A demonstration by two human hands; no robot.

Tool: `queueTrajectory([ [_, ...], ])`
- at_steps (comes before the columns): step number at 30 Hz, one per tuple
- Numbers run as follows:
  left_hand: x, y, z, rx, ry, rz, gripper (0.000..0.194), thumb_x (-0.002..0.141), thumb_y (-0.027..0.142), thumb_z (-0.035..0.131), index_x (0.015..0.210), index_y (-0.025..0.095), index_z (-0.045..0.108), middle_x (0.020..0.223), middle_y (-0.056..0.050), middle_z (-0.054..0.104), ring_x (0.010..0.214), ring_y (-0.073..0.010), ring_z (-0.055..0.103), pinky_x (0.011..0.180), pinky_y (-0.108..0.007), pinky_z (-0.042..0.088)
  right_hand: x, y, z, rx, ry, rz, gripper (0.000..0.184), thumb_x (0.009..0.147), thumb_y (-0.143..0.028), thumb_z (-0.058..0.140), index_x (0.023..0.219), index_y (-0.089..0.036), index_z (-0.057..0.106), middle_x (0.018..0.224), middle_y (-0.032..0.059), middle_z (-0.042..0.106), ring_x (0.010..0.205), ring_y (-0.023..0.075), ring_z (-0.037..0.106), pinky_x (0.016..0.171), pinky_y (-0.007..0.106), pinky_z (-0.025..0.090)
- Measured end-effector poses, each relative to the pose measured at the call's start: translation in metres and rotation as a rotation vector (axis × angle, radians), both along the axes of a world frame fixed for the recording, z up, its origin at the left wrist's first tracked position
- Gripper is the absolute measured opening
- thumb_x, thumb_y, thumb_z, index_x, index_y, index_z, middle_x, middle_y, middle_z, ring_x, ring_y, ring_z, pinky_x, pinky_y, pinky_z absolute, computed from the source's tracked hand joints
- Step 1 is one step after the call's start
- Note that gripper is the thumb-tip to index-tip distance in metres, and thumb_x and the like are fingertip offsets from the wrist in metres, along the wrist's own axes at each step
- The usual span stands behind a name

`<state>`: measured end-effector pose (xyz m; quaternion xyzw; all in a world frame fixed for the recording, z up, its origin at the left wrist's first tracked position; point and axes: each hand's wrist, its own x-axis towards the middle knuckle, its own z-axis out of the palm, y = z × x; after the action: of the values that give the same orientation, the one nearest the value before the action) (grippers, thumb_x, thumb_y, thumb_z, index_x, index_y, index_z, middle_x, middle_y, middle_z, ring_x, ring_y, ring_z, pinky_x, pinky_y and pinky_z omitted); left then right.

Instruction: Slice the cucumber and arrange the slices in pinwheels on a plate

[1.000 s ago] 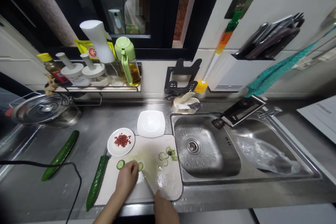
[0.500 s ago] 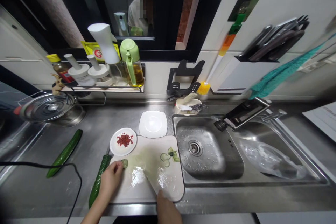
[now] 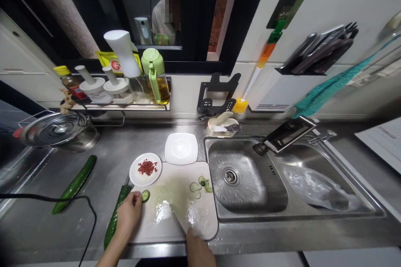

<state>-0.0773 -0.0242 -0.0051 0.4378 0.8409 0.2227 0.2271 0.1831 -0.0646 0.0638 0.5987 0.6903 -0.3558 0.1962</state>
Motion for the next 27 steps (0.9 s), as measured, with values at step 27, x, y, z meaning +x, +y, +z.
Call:
queueTrajectory([
  [27, 0.014, -0.039, -0.073, 0.423, 0.377, -0.313, 0.033, 0.080, 0.039, 0.050, 0.105, 0.019, 0.057, 0.107, -0.011, 0.055, 0.105, -0.0266, 0.051, 0.089, -0.043, 0.040, 0.016, 0.026, -0.075, 0.554, -0.160, -0.453, 0.054, 0.083, -0.005, 0.032, 0.136, -0.016, 0.040, 0.129, 0.0162, 0.049, 0.117, 0.0238, 0.049, 0.093, 0.030, 0.040],
])
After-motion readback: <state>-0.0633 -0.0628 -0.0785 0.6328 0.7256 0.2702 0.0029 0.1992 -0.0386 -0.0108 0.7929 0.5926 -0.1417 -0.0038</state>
